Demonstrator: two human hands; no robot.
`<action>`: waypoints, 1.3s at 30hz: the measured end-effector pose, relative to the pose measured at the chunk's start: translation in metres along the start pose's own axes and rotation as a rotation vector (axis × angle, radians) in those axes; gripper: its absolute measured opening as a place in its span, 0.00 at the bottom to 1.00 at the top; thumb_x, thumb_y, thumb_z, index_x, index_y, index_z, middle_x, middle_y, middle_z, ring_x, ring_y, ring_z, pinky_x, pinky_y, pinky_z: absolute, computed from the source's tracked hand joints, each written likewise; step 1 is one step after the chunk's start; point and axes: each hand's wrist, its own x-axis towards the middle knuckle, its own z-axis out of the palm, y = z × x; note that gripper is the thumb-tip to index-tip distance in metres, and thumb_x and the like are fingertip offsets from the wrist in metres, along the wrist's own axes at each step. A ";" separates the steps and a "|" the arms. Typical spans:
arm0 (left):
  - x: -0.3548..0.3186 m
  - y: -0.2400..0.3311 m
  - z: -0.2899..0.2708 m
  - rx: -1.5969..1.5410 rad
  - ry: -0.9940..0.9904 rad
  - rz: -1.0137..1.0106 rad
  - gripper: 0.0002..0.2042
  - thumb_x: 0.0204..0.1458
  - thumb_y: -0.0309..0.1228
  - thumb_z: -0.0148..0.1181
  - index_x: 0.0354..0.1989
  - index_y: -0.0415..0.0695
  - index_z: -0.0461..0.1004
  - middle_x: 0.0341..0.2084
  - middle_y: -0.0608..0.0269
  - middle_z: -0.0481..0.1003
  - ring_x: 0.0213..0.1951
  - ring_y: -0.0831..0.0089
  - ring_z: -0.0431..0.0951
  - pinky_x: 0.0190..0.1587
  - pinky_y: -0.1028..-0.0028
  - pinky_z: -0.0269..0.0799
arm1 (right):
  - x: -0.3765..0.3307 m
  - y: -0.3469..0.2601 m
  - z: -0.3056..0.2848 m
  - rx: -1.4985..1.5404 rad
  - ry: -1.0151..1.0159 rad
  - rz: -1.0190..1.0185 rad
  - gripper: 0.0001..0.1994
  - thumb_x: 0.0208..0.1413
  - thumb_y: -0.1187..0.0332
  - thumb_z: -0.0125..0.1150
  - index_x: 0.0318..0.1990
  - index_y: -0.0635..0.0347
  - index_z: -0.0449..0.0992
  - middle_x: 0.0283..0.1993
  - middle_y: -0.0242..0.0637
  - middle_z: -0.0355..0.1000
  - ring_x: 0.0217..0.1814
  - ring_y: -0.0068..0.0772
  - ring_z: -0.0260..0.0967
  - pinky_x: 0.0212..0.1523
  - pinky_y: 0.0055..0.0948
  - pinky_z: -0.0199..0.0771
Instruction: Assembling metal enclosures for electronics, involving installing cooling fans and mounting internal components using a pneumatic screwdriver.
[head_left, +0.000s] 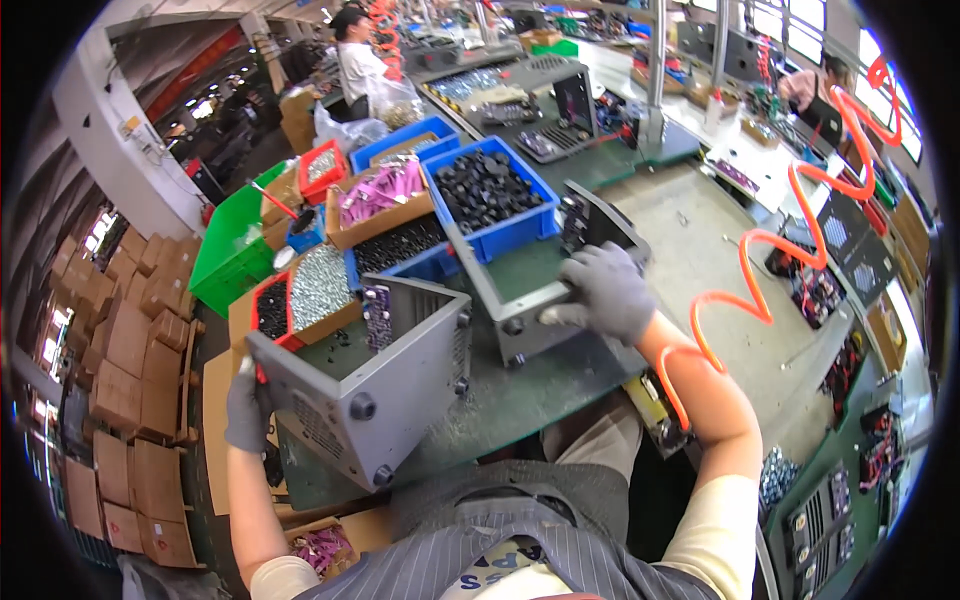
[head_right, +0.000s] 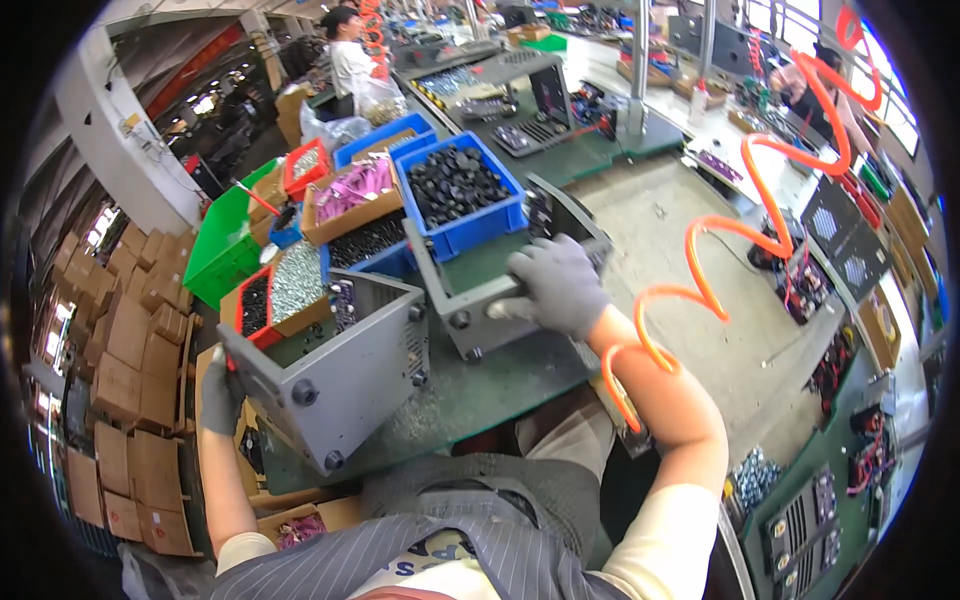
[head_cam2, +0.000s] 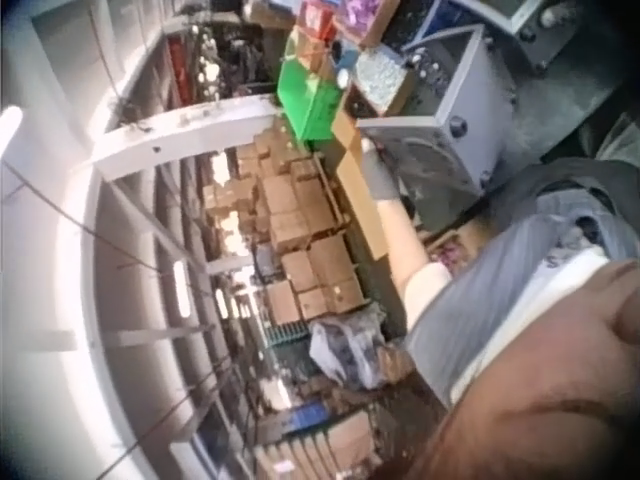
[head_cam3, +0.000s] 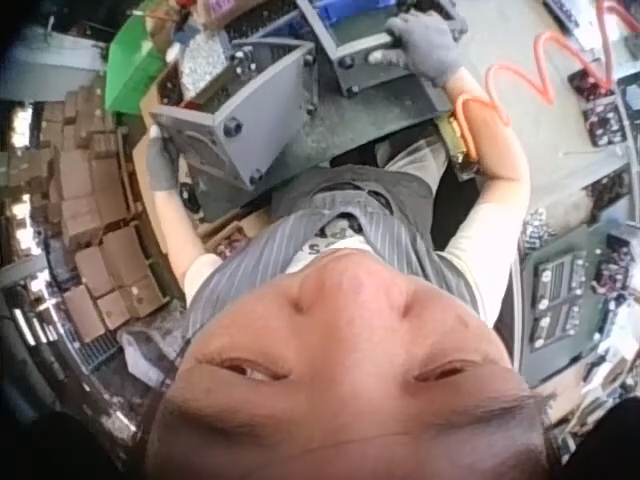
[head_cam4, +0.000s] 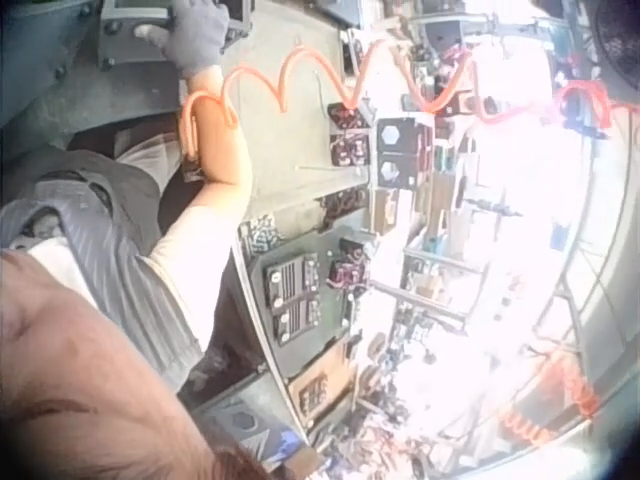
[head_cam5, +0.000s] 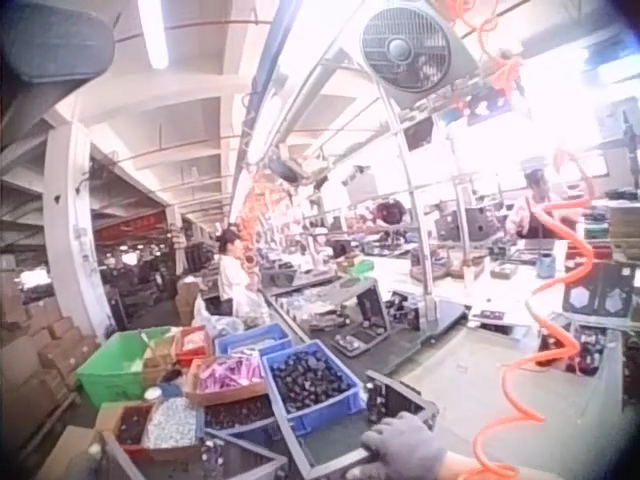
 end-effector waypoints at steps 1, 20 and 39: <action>0.002 0.007 0.010 0.026 -0.029 0.000 0.24 0.59 0.48 0.43 0.54 0.39 0.64 0.49 0.58 0.69 0.51 0.70 0.69 0.55 0.68 0.63 | -0.008 -0.001 -0.004 0.014 0.082 0.028 0.28 0.37 0.39 0.61 0.30 0.58 0.73 0.29 0.39 0.69 0.37 0.42 0.66 0.38 0.37 0.60; 0.022 0.106 0.274 0.244 -0.600 -0.228 0.24 0.48 0.37 0.56 0.52 0.35 0.66 0.42 0.57 0.74 0.41 0.68 0.76 0.45 0.69 0.72 | -0.345 0.267 -0.101 0.888 1.247 1.009 0.28 0.57 0.41 0.43 0.54 0.53 0.68 0.52 0.33 0.69 0.54 0.30 0.65 0.49 0.33 0.67; 0.086 -0.070 0.545 -0.196 -0.974 -0.321 0.23 0.59 0.51 0.42 0.50 0.45 0.69 0.35 0.64 0.76 0.33 0.75 0.76 0.35 0.76 0.72 | -0.346 0.047 -0.065 0.230 -0.352 1.568 0.29 0.52 0.41 0.50 0.36 0.63 0.77 0.30 0.53 0.73 0.37 0.53 0.72 0.40 0.40 0.69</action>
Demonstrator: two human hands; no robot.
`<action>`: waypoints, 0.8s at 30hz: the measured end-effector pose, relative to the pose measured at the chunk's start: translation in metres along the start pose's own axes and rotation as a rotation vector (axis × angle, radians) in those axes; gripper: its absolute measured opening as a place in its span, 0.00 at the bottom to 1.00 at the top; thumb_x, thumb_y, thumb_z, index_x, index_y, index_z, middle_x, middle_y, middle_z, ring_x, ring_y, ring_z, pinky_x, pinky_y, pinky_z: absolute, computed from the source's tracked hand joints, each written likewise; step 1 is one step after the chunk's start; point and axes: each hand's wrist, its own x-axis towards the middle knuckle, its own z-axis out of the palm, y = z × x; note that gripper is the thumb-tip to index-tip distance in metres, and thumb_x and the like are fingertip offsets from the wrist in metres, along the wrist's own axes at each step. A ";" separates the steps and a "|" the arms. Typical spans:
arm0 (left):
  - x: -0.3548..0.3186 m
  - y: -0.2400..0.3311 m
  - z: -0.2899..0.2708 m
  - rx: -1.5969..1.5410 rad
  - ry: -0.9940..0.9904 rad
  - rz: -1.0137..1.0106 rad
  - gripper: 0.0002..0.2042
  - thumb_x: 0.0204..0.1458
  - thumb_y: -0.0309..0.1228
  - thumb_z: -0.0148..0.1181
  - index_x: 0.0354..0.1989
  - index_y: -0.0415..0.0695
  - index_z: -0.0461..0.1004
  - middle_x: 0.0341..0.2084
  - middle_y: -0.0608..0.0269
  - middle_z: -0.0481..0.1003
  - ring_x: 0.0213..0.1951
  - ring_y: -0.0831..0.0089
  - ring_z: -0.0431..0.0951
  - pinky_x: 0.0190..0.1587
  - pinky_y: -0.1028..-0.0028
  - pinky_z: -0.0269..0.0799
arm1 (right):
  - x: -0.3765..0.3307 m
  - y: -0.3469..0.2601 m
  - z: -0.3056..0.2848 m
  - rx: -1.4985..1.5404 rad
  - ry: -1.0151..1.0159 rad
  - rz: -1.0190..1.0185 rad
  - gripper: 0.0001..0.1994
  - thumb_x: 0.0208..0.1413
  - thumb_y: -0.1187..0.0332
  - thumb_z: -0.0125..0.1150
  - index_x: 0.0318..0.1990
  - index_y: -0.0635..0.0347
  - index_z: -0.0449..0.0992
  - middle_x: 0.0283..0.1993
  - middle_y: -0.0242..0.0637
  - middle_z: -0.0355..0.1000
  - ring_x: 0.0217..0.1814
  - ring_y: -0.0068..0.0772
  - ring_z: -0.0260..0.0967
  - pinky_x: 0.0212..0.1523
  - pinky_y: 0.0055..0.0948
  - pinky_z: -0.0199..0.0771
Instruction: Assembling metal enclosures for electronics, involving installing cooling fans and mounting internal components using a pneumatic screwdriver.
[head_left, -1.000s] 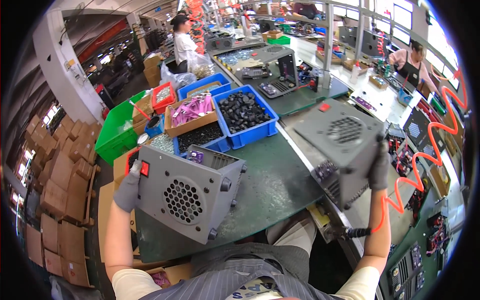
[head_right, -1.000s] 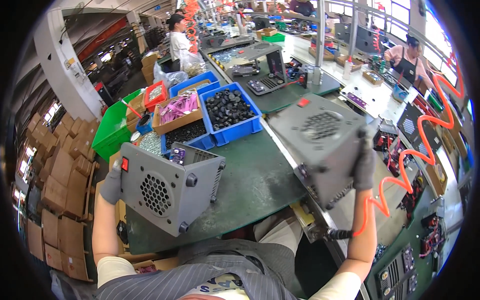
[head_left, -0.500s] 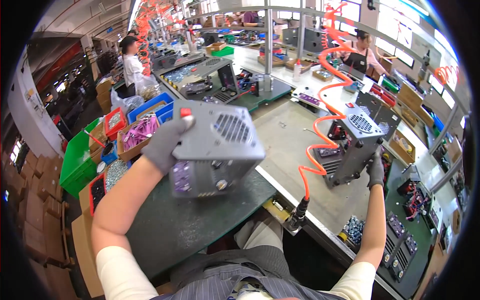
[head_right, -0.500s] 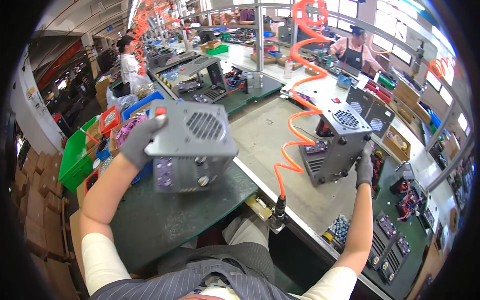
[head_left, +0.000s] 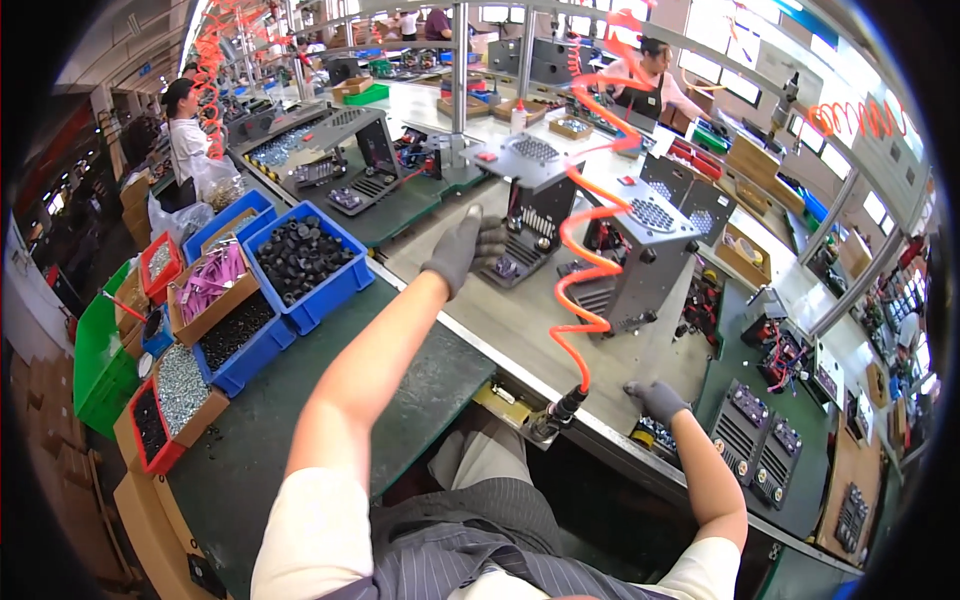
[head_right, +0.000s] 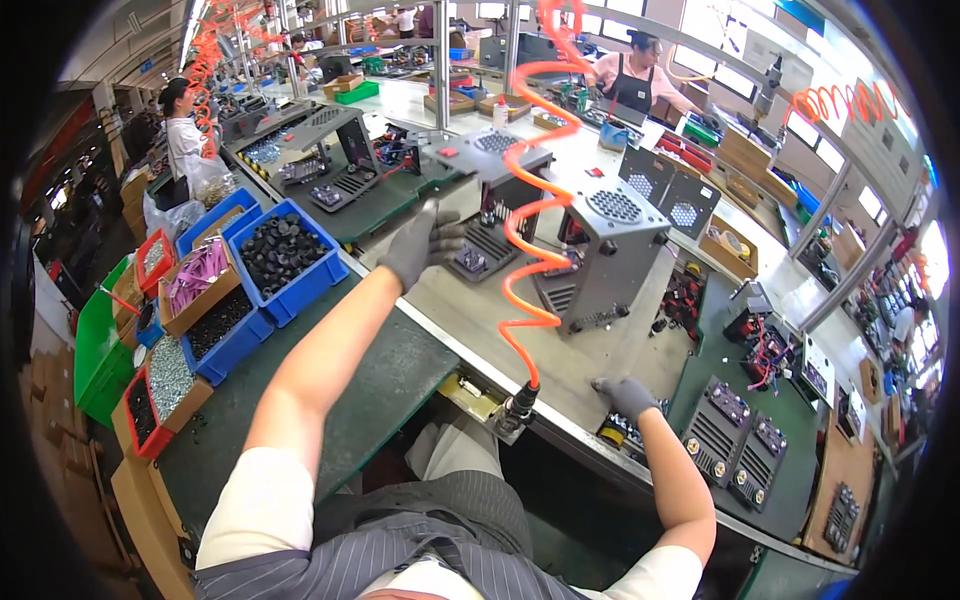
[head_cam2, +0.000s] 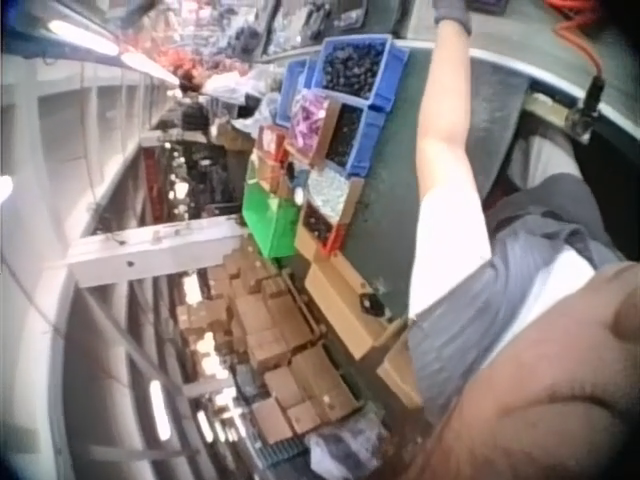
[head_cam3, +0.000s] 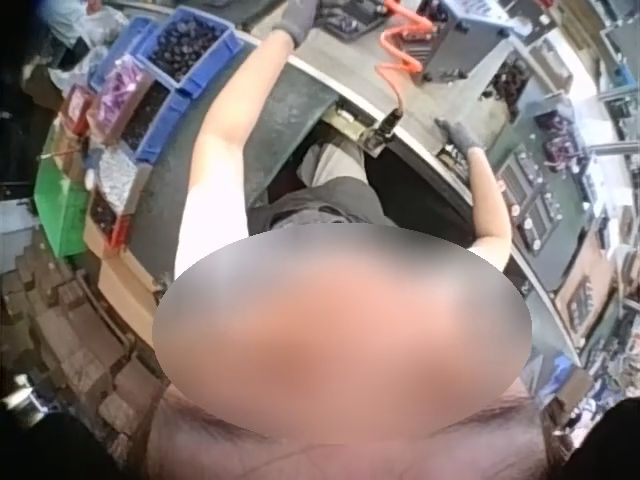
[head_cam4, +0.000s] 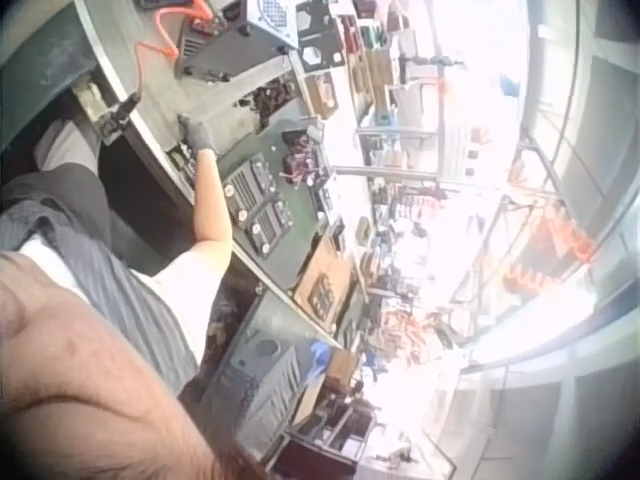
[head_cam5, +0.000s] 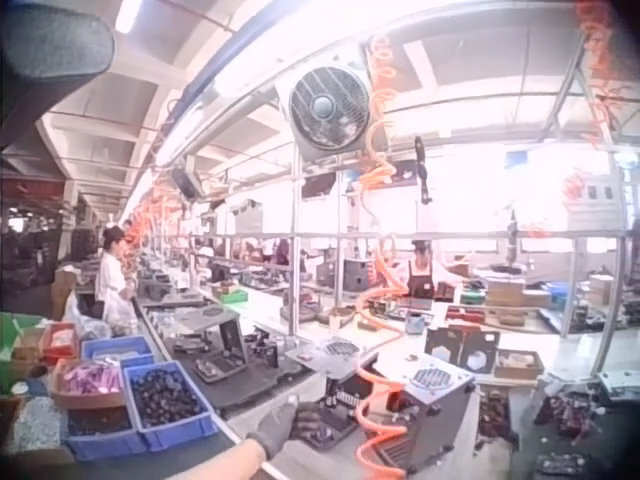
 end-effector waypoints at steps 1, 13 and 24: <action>-0.016 -0.009 -0.007 0.242 -0.012 0.091 0.24 0.58 0.52 0.42 0.46 0.44 0.72 0.33 0.64 0.77 0.34 0.75 0.77 0.36 0.74 0.72 | 0.003 -0.001 0.005 0.037 0.053 0.033 0.29 0.51 0.40 0.48 0.37 0.61 0.77 0.30 0.54 0.73 0.38 0.54 0.72 0.40 0.42 0.69; -0.119 -0.091 -0.136 1.784 0.294 0.317 0.19 0.49 0.37 0.50 0.50 0.48 0.68 0.52 0.58 0.65 0.57 0.60 0.61 0.57 0.59 0.56 | 0.075 -0.112 0.032 -0.356 0.100 -0.603 0.15 0.59 0.57 0.43 0.48 0.48 0.72 0.45 0.47 0.72 0.46 0.49 0.70 0.46 0.41 0.71; -0.112 -0.087 -0.133 1.659 0.302 0.314 0.18 0.48 0.34 0.51 0.50 0.49 0.69 0.51 0.57 0.67 0.56 0.59 0.62 0.58 0.60 0.55 | 0.118 -0.251 0.073 0.023 0.073 -0.553 0.23 0.54 0.55 0.51 0.57 0.53 0.66 0.49 0.52 0.68 0.54 0.52 0.65 0.52 0.41 0.65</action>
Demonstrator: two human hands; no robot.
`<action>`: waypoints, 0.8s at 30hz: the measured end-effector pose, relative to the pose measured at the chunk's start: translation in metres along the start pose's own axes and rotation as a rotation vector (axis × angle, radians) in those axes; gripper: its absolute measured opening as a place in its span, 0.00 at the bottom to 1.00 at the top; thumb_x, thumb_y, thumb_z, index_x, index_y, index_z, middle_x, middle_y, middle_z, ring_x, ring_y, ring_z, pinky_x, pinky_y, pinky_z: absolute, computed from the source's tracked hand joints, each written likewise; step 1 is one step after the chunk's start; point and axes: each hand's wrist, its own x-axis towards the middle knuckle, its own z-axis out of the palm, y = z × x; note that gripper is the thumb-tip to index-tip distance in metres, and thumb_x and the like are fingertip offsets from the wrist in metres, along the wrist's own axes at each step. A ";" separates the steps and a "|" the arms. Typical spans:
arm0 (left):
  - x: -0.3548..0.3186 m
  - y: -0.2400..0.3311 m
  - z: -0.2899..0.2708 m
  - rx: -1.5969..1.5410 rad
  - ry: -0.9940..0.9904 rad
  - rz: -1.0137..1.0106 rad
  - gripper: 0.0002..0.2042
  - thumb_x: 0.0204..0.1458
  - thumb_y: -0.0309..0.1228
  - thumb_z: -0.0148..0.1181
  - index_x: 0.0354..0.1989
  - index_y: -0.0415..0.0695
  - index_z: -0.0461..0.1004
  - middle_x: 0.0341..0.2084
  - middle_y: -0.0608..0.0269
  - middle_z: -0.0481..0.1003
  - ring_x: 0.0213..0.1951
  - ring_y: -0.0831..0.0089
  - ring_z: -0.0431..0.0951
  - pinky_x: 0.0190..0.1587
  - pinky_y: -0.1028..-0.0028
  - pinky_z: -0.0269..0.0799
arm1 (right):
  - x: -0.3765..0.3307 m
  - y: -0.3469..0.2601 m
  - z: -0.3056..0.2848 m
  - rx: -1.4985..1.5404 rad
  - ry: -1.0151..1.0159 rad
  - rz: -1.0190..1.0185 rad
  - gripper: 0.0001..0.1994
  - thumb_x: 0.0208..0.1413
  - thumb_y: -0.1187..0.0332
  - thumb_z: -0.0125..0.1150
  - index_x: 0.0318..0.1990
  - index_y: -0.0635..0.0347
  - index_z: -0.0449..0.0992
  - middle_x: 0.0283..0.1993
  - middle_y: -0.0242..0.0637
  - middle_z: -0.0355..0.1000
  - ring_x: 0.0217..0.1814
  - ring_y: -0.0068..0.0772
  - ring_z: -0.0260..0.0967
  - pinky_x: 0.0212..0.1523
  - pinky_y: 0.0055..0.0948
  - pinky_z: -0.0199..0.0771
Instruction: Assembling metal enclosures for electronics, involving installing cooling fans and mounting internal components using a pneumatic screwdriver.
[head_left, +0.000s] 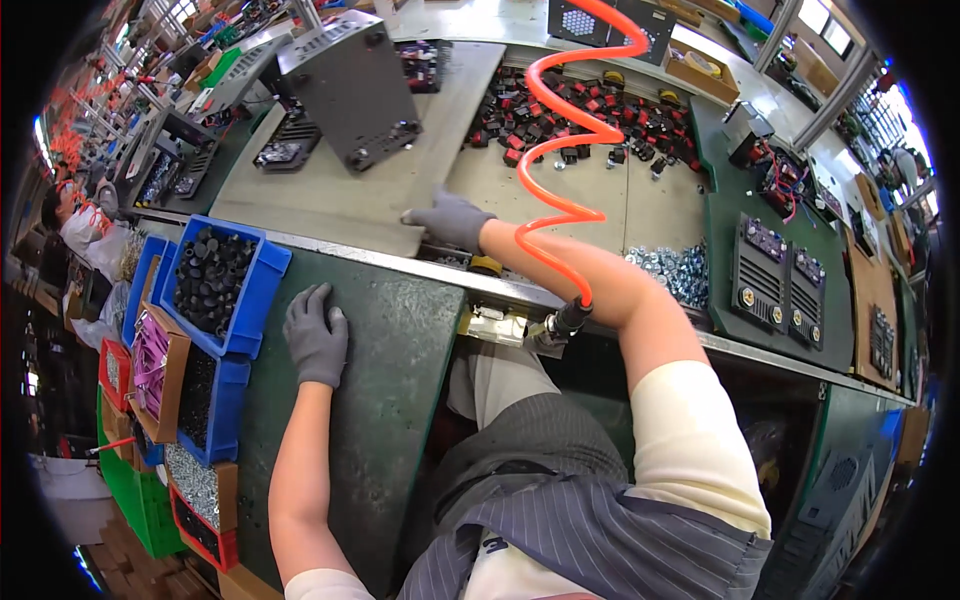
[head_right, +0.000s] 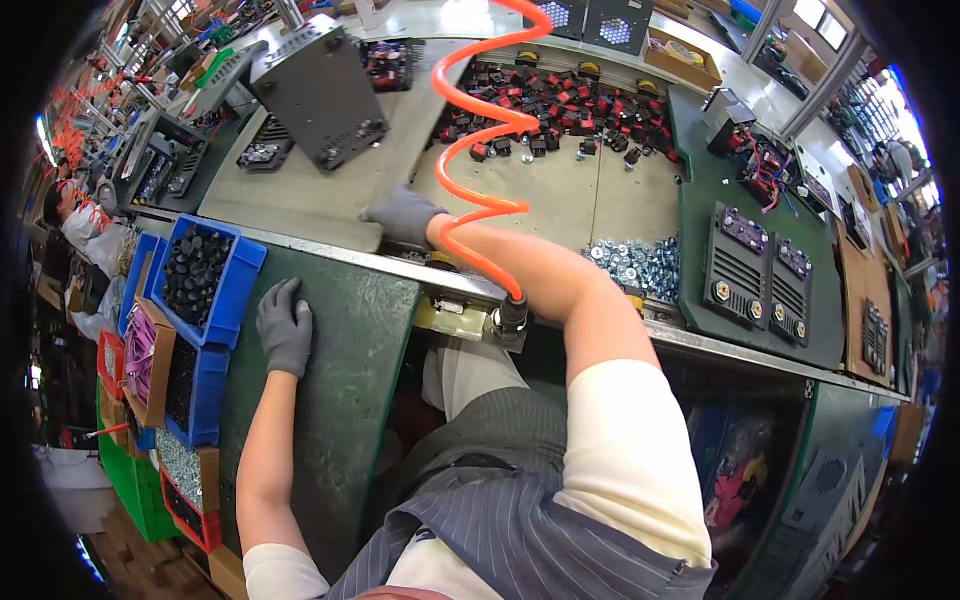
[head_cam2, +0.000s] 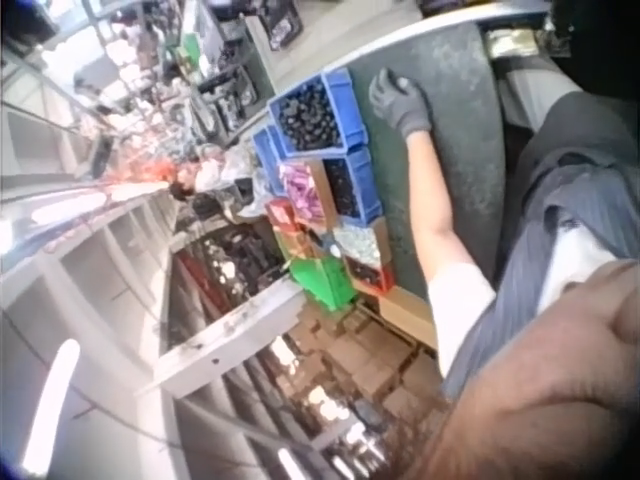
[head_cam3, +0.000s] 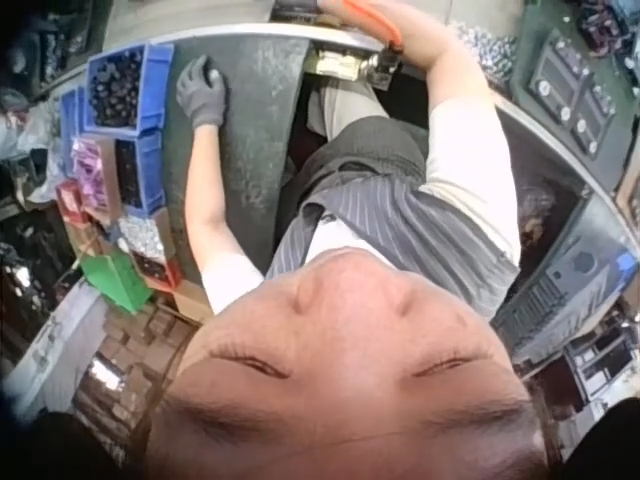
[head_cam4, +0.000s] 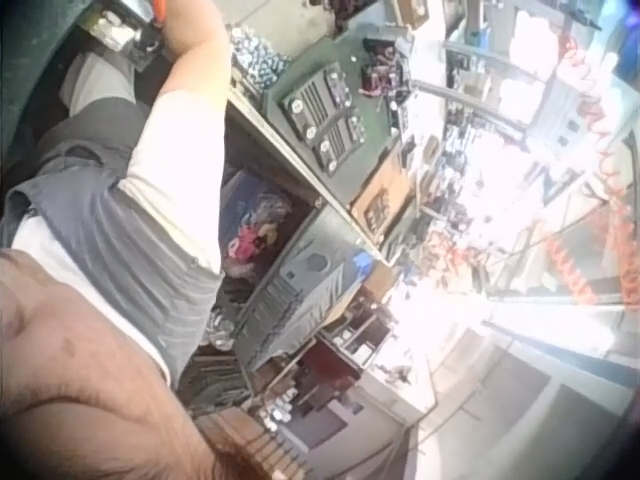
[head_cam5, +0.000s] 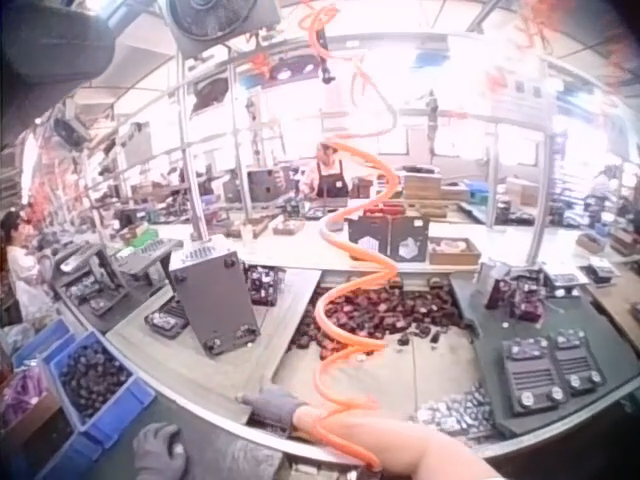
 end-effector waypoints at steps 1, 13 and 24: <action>-0.001 -0.003 0.000 0.004 -0.001 -0.004 0.18 0.48 0.34 0.51 0.50 0.49 0.69 0.51 0.57 0.67 0.56 0.59 0.62 0.58 0.60 0.55 | 0.004 -0.002 0.003 0.317 0.034 0.074 0.27 0.55 0.50 0.48 0.57 0.59 0.65 0.57 0.49 0.65 0.59 0.53 0.61 0.58 0.40 0.61; 0.002 -0.001 -0.002 0.011 0.002 -0.020 0.17 0.47 0.33 0.52 0.48 0.49 0.70 0.50 0.59 0.67 0.55 0.58 0.63 0.58 0.61 0.55 | -0.056 0.205 -0.091 -0.380 0.635 0.749 0.39 0.38 0.38 0.61 0.54 0.57 0.66 0.58 0.43 0.59 0.60 0.50 0.54 0.54 0.46 0.59; -0.001 -0.003 -0.003 -0.014 -0.002 -0.021 0.18 0.47 0.32 0.52 0.49 0.49 0.69 0.50 0.58 0.67 0.55 0.58 0.63 0.58 0.60 0.55 | -0.057 0.229 -0.077 -0.390 0.559 0.389 0.16 0.48 0.72 0.51 0.47 0.57 0.69 0.52 0.46 0.62 0.46 0.48 0.69 0.45 0.41 0.71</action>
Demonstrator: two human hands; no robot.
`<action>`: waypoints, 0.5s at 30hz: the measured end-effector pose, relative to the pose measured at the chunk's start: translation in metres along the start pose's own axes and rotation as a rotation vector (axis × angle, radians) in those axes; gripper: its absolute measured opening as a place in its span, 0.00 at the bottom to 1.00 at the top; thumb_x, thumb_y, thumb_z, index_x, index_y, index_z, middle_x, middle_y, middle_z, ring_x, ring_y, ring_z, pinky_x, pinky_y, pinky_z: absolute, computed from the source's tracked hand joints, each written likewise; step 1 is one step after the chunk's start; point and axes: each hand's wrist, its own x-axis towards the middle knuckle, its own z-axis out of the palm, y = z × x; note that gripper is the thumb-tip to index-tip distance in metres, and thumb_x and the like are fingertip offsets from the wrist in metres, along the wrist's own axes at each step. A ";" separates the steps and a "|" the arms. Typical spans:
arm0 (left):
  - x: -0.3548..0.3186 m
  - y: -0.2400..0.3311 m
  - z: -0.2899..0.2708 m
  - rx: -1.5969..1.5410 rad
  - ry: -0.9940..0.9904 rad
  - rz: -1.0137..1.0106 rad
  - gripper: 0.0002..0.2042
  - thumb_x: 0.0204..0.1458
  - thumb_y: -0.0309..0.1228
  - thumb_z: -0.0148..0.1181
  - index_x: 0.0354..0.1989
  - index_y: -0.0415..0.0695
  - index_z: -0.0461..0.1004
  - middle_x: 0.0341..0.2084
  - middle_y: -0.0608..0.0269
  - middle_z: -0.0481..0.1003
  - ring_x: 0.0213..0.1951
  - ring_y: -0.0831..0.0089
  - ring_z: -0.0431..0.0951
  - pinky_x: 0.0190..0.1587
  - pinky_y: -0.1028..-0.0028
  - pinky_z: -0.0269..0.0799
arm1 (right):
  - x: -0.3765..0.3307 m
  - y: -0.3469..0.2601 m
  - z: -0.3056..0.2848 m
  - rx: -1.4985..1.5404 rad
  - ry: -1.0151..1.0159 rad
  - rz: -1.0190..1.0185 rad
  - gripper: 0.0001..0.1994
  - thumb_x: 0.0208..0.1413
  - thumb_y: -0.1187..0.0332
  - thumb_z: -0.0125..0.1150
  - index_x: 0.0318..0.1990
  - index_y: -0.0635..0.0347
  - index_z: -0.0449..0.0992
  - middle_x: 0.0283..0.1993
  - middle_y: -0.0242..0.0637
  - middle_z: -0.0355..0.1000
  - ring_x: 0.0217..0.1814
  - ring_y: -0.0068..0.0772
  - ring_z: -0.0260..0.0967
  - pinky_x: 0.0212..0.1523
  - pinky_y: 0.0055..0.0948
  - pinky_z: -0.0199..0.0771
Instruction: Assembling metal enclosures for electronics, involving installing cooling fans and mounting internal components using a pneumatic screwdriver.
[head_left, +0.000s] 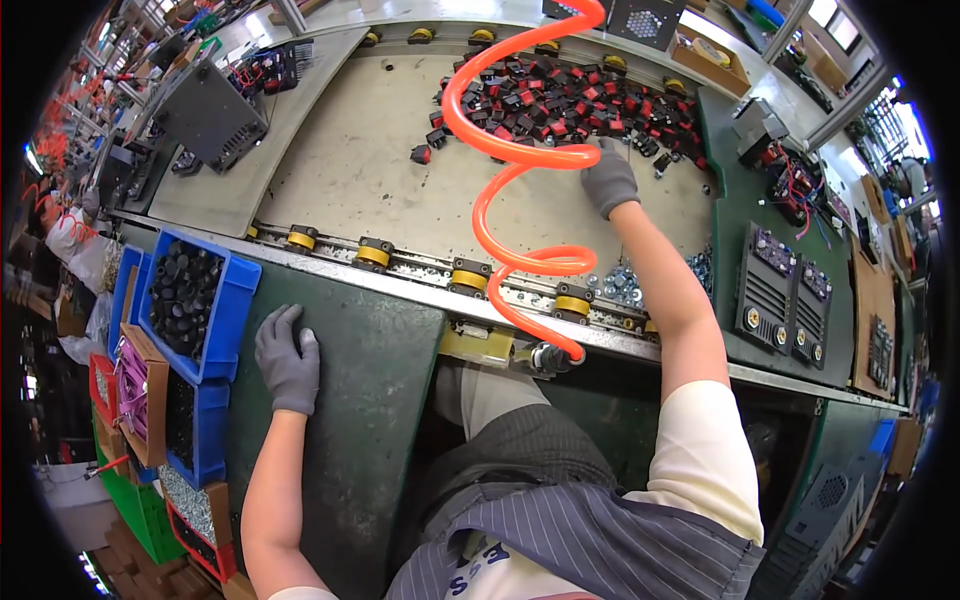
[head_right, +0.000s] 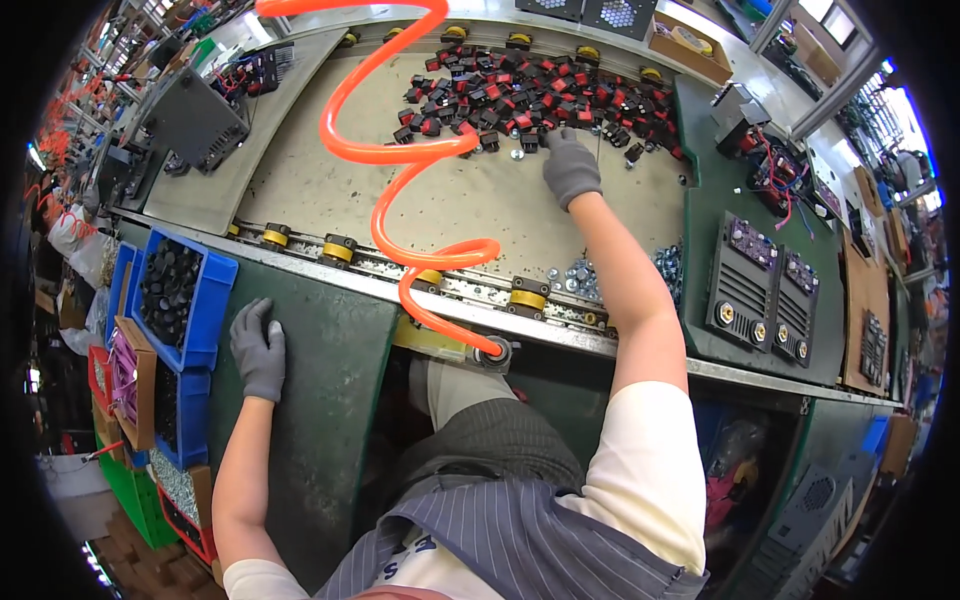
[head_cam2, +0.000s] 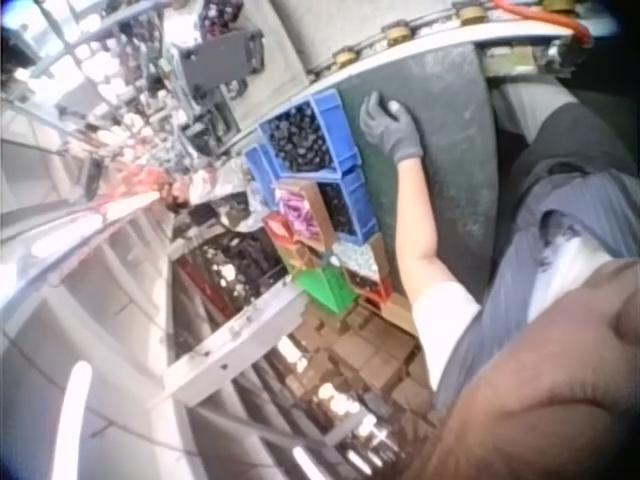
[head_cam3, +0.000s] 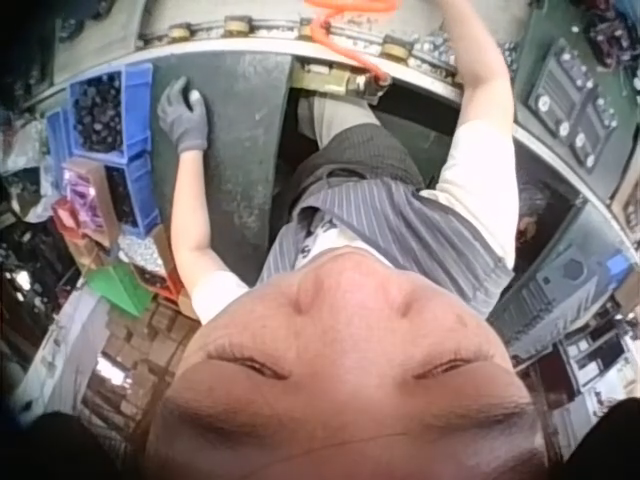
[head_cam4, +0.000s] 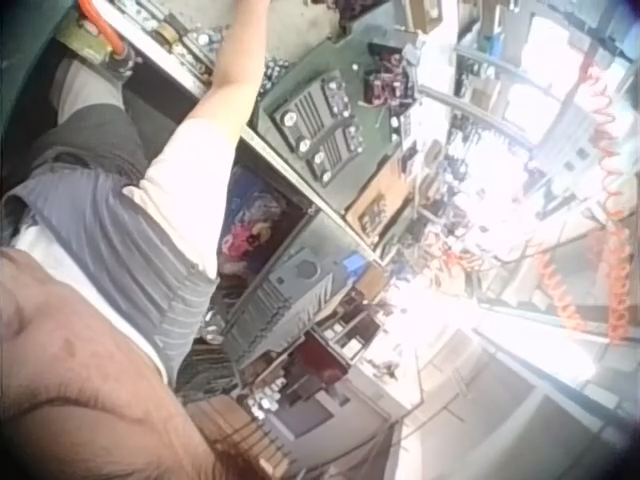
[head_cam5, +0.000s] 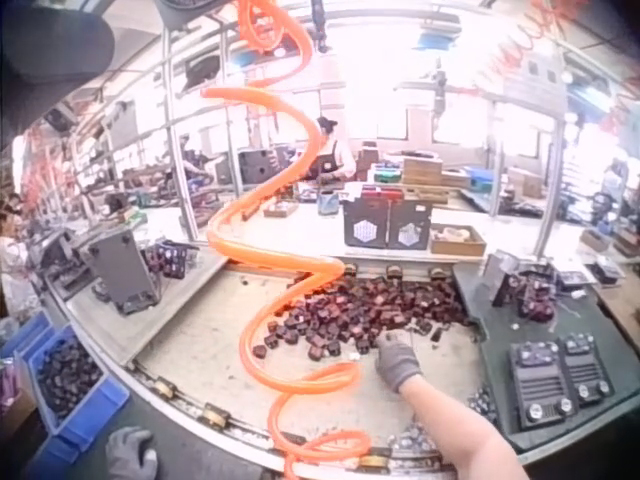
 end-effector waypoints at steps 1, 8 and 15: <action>0.000 0.001 -0.001 0.002 -0.001 -0.002 0.18 0.47 0.32 0.52 0.49 0.49 0.69 0.50 0.58 0.67 0.55 0.58 0.63 0.58 0.60 0.55 | 0.003 -0.002 0.005 0.001 -0.002 -0.001 0.16 0.48 0.72 0.51 0.47 0.57 0.69 0.52 0.46 0.62 0.46 0.48 0.69 0.45 0.41 0.71; 0.002 -0.001 -0.001 -0.038 -0.012 0.003 0.17 0.47 0.32 0.53 0.48 0.49 0.70 0.49 0.58 0.68 0.54 0.58 0.63 0.58 0.62 0.55 | 0.021 -0.041 0.055 0.030 -0.033 -0.023 0.16 0.51 0.69 0.46 0.48 0.62 0.68 0.40 0.48 0.73 0.41 0.50 0.72 0.40 0.41 0.71; 0.002 -0.008 0.003 -0.044 0.004 0.024 0.16 0.48 0.32 0.53 0.47 0.48 0.71 0.49 0.59 0.68 0.54 0.59 0.63 0.58 0.63 0.56 | -0.009 -0.043 -0.007 0.108 -0.314 -0.008 0.10 0.48 0.72 0.51 0.37 0.61 0.75 0.35 0.47 0.74 0.39 0.46 0.72 0.42 0.38 0.72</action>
